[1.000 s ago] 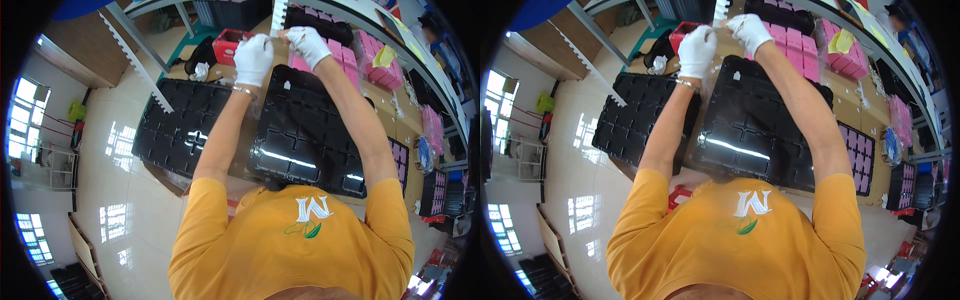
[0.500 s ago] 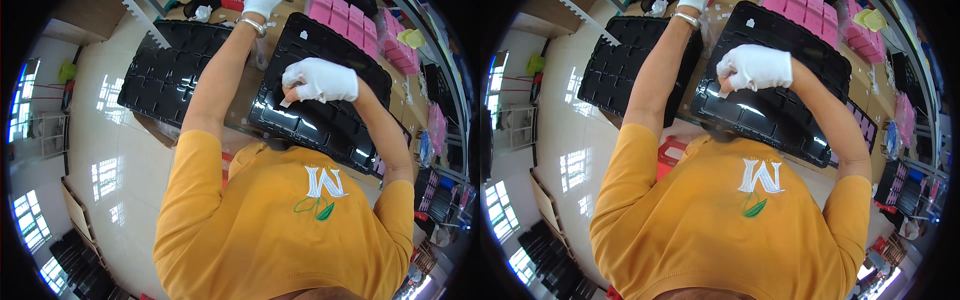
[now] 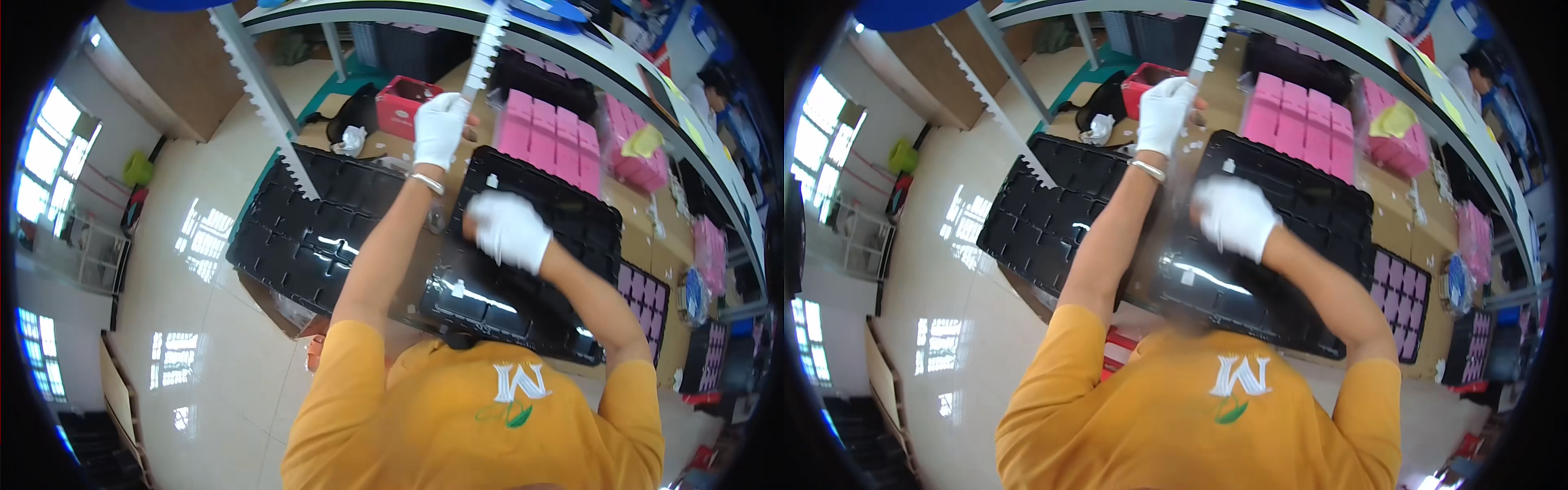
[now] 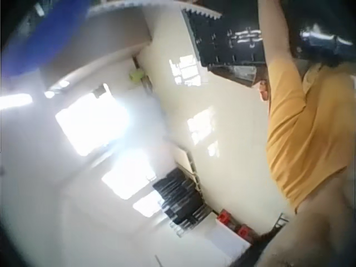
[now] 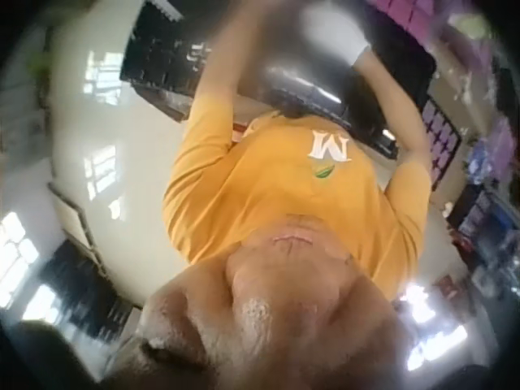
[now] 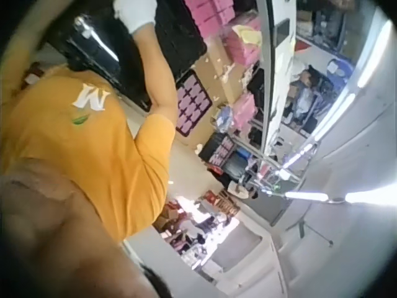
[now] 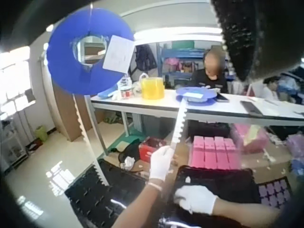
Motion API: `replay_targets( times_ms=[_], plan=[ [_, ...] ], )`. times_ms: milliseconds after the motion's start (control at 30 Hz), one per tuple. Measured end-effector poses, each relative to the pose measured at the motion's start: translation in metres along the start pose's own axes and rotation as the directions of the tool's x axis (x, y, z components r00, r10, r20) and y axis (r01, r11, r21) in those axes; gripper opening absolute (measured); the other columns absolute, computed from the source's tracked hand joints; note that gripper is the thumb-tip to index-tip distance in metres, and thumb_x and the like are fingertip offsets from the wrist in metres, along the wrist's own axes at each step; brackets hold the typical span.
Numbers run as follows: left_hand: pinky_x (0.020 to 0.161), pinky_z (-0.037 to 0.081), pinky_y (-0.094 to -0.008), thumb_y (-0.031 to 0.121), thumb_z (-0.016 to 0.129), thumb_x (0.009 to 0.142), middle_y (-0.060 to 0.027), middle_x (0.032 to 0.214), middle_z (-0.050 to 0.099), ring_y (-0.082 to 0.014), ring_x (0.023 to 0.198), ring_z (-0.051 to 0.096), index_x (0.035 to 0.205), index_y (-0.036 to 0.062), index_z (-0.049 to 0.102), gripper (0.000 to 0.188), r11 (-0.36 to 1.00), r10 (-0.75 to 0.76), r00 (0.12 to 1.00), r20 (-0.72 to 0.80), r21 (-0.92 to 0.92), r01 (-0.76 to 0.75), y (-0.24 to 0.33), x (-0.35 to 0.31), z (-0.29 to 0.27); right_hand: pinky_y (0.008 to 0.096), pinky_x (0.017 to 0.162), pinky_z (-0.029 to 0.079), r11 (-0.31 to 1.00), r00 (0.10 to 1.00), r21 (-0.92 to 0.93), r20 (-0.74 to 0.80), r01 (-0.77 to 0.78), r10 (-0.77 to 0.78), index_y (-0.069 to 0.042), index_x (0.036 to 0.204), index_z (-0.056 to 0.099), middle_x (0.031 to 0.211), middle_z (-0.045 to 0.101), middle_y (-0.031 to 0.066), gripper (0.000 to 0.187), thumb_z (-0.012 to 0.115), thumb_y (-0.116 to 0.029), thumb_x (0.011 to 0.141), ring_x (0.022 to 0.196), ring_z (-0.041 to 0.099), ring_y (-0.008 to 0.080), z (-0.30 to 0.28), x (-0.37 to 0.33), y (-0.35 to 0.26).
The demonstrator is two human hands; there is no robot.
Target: The person places small white plastic clips onto the corners of black plastic trays. They then pick up pink foam inserts and place them into the trays, pressing them down to fit. The person repeats this process for multiple trays, handling the components one by one.
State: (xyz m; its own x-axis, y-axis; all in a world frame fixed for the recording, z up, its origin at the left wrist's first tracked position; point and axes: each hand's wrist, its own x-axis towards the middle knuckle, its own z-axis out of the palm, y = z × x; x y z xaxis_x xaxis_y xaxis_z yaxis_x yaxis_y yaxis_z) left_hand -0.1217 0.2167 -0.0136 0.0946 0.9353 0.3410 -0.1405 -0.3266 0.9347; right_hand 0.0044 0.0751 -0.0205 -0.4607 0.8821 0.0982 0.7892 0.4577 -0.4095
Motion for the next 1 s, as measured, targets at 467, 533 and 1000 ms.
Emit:
replay_targets(
  times_ms=[467,533,1000],
  plan=[
    [0.053,0.047,-0.0264,0.015,0.058,0.093,-0.0049,0.07,0.068,-0.0112,0.058,0.061,0.097,0.0041,0.069,0.016,0.956,0.108,0.99,-0.089,0.284,-0.079,-0.008,-0.006,-0.001,0.0245,0.055,0.038,0.679,0.831,0.734,-0.363,-0.023,0.421,-0.003,0.082,0.069,0.066,0.058,0.0,0.018,0.072,-0.021,0.083,0.06,0.05,0.0088,-0.062,0.128,0.077],
    [0.057,0.05,-0.0296,0.014,0.058,0.092,-0.0081,0.072,0.069,-0.0182,0.062,0.065,0.098,0.0056,0.069,0.015,0.773,0.373,0.923,-0.095,0.582,-0.253,-0.02,-0.002,-0.003,0.0245,0.05,0.035,0.696,0.827,0.717,-0.367,-0.041,0.427,-0.005,0.075,0.067,0.064,0.057,-0.0009,0.017,0.071,-0.021,0.083,0.056,0.048,0.0086,-0.067,0.124,0.06],
    [0.047,0.045,-0.0224,0.016,0.061,0.094,-0.0059,0.079,0.068,-0.0075,0.054,0.054,0.104,-0.0013,0.066,0.021,0.999,-0.043,0.999,0.027,-0.027,0.044,0.0,0.021,-0.026,0.0333,0.068,0.046,0.924,0.884,-0.015,0.285,-0.382,0.37,0.0,0.082,0.063,0.078,0.059,0.006,0.008,0.067,-0.007,0.079,0.079,0.062,0.018,-0.148,-0.097,0.105]
  ],
)
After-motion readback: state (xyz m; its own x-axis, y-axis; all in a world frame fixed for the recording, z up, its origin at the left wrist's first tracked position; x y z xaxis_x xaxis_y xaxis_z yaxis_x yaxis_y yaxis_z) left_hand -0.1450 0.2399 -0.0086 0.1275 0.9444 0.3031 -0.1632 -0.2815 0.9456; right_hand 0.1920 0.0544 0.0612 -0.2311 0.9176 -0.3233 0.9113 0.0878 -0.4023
